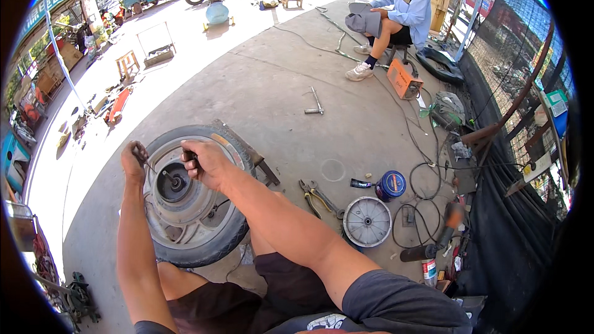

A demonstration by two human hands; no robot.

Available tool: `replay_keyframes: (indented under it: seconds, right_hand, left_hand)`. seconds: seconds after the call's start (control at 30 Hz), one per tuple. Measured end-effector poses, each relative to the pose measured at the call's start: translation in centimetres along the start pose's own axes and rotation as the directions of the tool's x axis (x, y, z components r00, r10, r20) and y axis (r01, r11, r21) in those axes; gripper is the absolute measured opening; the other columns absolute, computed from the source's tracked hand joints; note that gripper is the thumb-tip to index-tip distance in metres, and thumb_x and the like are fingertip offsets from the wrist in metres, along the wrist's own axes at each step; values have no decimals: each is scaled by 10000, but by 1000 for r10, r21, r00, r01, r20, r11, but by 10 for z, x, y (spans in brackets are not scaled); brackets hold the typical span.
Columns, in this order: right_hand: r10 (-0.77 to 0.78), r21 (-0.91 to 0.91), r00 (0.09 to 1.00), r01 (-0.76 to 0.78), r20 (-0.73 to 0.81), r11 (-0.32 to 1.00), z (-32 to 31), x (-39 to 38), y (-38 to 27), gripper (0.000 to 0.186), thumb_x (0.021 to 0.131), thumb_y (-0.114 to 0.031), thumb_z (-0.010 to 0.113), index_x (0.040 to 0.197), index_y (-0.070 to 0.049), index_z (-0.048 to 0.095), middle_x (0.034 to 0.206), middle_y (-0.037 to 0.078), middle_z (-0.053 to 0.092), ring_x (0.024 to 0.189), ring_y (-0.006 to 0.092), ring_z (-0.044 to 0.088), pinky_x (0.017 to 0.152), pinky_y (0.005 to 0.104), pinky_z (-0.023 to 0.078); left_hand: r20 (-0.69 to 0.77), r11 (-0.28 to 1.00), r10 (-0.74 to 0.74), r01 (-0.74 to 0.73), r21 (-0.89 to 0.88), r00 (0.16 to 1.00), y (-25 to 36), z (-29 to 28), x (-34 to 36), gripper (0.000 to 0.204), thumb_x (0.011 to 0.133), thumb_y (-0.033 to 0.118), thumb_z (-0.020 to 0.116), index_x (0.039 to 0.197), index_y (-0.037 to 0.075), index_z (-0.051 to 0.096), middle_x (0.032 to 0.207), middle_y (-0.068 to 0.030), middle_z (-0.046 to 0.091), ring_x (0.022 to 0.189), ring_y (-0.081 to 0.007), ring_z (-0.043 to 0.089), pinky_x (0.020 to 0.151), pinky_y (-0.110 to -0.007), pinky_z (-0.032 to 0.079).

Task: The person sits on the ground and uses a small tool to work on the inner rim of a motorcycle tire, repeatedly scraping or prying at the bead area. The person rotates the tire and continues the same action around the circumference.

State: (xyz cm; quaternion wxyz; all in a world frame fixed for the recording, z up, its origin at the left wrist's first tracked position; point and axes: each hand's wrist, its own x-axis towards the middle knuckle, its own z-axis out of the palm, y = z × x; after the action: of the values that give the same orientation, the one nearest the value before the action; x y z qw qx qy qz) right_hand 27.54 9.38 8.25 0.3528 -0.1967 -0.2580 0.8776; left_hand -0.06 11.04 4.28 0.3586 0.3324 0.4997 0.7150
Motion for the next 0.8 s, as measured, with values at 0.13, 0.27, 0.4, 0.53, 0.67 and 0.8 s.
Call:
replay_keyframes:
  seconds: [0.13, 0.27, 0.4, 0.53, 0.67, 0.8]
  right_hand:
    - [3, 14, 1000, -3, 7, 1000, 1, 1, 1, 167, 925, -203, 582, 809, -91, 539, 732, 21, 534, 558, 79, 449, 453, 220, 344]
    - [-19, -1, 1000, 19, -16, 1000, -1, 1, -3, 150, 921, -173, 576, 809, -78, 545, 720, 38, 537, 547, 90, 452, 441, 231, 347]
    - [-4, 8, 1000, 4, -16, 1000, -3, 4, -4, 153, 923, -151, 571, 815, -47, 542, 728, 52, 535, 551, 98, 451, 461, 236, 354]
    - [2, 5, 1000, -2, 1, 1000, -2, 7, -3, 155, 918, -142, 574, 820, -28, 538, 732, 63, 541, 556, 105, 454, 468, 238, 355]
    - [-4, 6, 1000, 4, 8, 1000, -5, 8, -3, 157, 916, -144, 578, 827, -23, 532, 736, 68, 548, 560, 104, 457, 471, 238, 355]
    - [-1, 4, 1000, 1, 7, 1000, -3, 7, -3, 151, 918, -146, 578, 833, -34, 522, 737, 67, 548, 564, 103, 459, 472, 236, 356]
  left_hand:
    - [-158, 968, 130, -92, 232, 979, -3, 0, -9, 243, 954, 237, 580, 942, -5, 567, 692, -33, 516, 597, -117, 472, 565, -271, 376]
    - [-199, 967, 194, -154, 202, 961, -8, 9, -14, 266, 1008, 237, 479, 925, 6, 580, 748, -45, 543, 657, -143, 513, 626, -286, 439]
    - [-150, 977, 172, -149, 155, 974, -12, 10, -10, 411, 1044, 287, 366, 945, -33, 605, 805, -96, 591, 661, -171, 546, 638, -302, 458]
    - [-95, 990, 140, -141, -7, 986, -17, -4, -3, 404, 1034, 315, 387, 946, -6, 616, 749, -61, 575, 647, -125, 506, 577, -260, 381]
    - [-54, 991, 134, -133, 23, 989, -15, 2, -8, 360, 1023, 341, 430, 923, 21, 560, 753, -47, 536, 663, -129, 481, 617, -264, 386]
    - [-33, 977, 161, -155, 149, 986, -13, 0, -10, 359, 1021, 344, 448, 916, 23, 571, 749, -42, 548, 650, -122, 480, 609, -255, 383]
